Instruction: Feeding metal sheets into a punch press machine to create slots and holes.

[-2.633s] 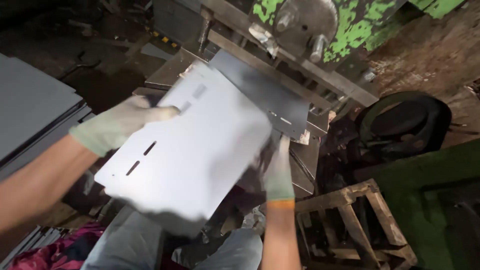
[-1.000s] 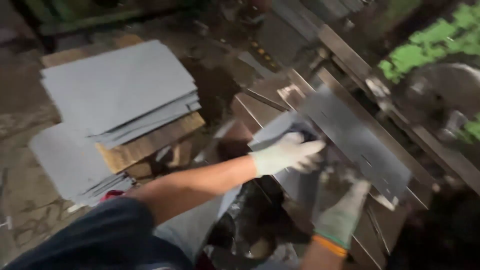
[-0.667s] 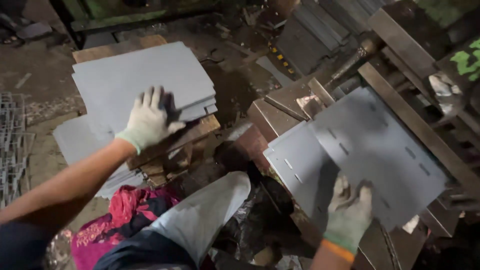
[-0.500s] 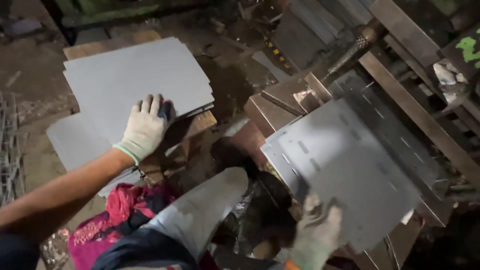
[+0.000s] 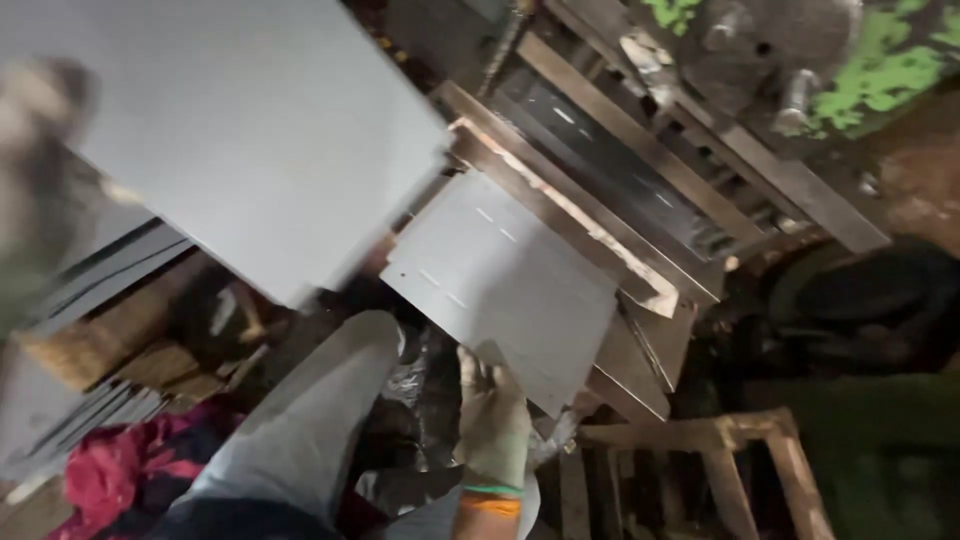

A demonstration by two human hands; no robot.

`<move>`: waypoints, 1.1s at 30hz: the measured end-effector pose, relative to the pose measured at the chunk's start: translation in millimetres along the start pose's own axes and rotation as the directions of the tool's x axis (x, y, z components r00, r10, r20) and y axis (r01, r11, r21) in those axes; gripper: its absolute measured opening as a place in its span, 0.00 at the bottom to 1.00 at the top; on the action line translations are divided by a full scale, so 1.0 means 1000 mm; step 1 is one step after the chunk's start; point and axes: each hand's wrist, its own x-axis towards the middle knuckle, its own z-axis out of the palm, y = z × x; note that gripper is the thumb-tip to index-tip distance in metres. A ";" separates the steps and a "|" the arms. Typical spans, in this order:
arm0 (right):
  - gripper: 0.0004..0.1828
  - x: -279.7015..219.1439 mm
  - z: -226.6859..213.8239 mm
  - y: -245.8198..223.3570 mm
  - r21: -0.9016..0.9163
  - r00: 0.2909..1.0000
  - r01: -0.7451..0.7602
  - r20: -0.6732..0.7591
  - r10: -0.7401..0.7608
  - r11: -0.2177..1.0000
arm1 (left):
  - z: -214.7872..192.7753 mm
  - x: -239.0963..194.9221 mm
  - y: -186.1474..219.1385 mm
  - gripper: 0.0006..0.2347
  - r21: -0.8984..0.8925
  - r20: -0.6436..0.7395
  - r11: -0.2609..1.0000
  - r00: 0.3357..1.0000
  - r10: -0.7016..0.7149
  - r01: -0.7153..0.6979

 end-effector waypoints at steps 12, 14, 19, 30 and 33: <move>0.25 0.011 0.006 0.027 -0.204 0.964 0.250 -0.041 -0.264 0.947 | 0.187 0.142 -0.277 0.13 -0.648 -0.050 0.731 0.946 -0.321 0.214; 0.24 0.015 0.005 0.025 -0.204 0.970 0.220 -0.060 -0.237 0.954 | 0.220 0.148 -0.282 0.14 -0.648 0.052 0.674 0.904 -0.424 0.354; 0.24 0.017 -0.014 0.040 -0.132 0.976 0.216 0.026 -0.215 0.967 | 0.224 0.146 -0.271 0.15 -0.634 0.040 0.678 0.891 -0.452 0.373; 0.32 -0.023 0.039 -0.003 -0.326 0.998 0.003 0.055 0.016 0.945 | 0.231 0.152 -0.298 0.15 -0.637 0.003 0.705 0.915 -0.402 0.312; 0.30 0.006 0.044 -0.033 -0.280 0.979 0.196 0.103 -0.174 0.940 | 0.229 0.152 -0.297 0.15 -0.721 0.076 0.612 0.915 -0.396 0.324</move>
